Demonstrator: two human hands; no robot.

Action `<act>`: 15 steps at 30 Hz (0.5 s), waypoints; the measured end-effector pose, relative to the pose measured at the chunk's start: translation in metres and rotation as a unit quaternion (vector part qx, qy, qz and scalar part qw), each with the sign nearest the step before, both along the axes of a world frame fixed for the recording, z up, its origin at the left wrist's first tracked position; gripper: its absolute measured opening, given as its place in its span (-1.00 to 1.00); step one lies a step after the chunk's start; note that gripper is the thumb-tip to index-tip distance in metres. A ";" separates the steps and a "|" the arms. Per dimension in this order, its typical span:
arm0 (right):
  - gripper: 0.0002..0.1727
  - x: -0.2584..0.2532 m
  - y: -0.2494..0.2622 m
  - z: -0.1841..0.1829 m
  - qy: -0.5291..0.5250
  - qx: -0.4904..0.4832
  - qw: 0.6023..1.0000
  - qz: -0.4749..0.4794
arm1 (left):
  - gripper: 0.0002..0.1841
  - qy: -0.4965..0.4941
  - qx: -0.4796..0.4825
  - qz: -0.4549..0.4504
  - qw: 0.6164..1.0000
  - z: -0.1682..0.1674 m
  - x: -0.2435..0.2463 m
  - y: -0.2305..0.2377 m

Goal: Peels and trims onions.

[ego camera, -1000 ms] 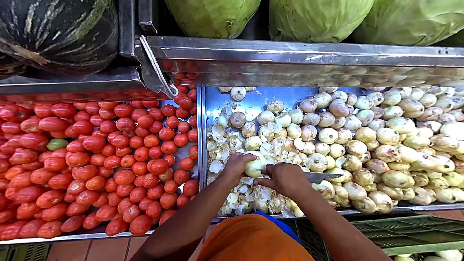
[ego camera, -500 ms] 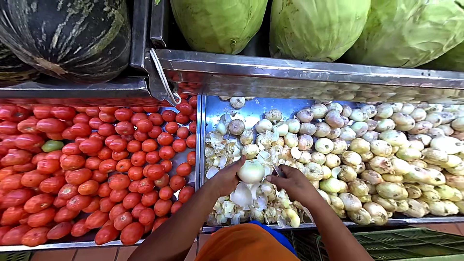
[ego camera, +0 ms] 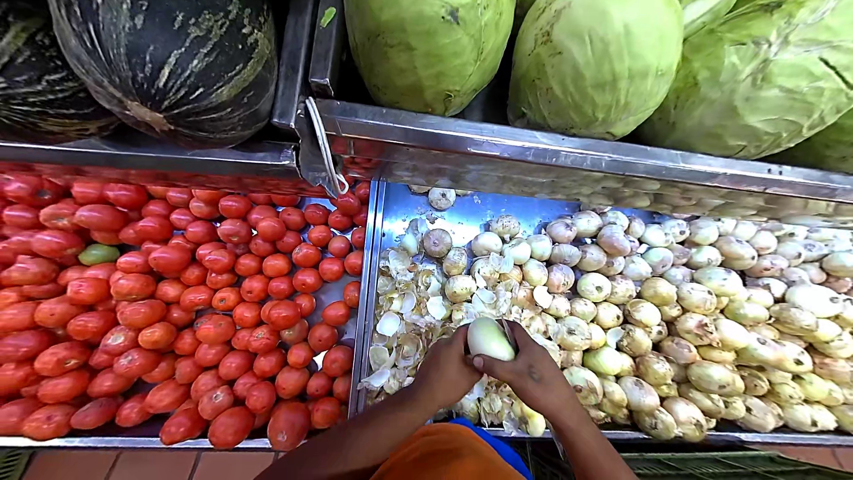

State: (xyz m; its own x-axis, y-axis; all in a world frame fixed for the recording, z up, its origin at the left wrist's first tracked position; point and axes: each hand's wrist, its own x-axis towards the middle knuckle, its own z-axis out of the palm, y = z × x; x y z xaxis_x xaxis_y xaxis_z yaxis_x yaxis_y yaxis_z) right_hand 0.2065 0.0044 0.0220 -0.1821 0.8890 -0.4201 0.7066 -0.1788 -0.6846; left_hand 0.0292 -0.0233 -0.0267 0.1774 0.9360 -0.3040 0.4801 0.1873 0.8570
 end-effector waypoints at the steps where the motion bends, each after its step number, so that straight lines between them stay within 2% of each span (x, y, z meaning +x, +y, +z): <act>1: 0.11 0.002 0.000 -0.003 0.001 0.004 1.000 -0.007 | -0.50 0.013 -0.014 -0.008 1.000 0.002 0.000 0.002; 3: 0.05 0.008 0.001 -0.010 0.040 -0.003 0.999 -0.024 | -0.70 0.037 -0.010 -0.028 0.999 0.006 -0.004 0.008; 4: 0.01 0.013 0.002 -0.013 0.075 -0.015 0.997 -0.030 | -0.70 0.053 0.010 -0.046 0.997 0.006 -0.009 0.011; 6: -0.04 0.023 0.003 -0.015 0.152 -0.051 0.986 -0.040 | -0.64 0.104 0.034 -0.110 0.988 0.009 -0.021 0.019; 8: -0.15 0.032 -0.001 -0.014 0.229 -0.095 0.965 -0.090 | -0.62 0.187 0.023 -0.178 0.966 0.008 -0.033 0.029; 9: -0.21 0.039 -0.003 -0.015 0.280 -0.126 0.945 -0.115 | -0.61 0.231 0.017 -0.196 0.953 0.003 -0.038 0.034; 11: -0.18 0.057 -0.005 -0.017 0.379 -0.182 0.897 -0.138 | -0.42 0.287 0.015 -0.201 0.936 -0.010 -0.045 0.041; 13: -0.12 0.072 -0.005 -0.019 0.438 -0.216 0.863 -0.130 | -0.32 0.288 0.022 -0.189 0.939 -0.016 -0.047 0.041; 15: -0.08 0.083 -0.006 -0.021 0.477 -0.237 0.838 -0.114 | -0.37 0.219 0.015 -0.176 0.959 -0.015 -0.043 0.034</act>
State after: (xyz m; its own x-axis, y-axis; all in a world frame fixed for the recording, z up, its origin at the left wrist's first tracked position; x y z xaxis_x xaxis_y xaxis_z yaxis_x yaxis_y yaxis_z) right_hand 0.2893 -0.0019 0.0009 -0.4844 0.7203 -0.4965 -0.2126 -0.6474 -0.7319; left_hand -0.0141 0.0106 -0.0413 0.3458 0.8505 -0.3963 0.8249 -0.0742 0.5604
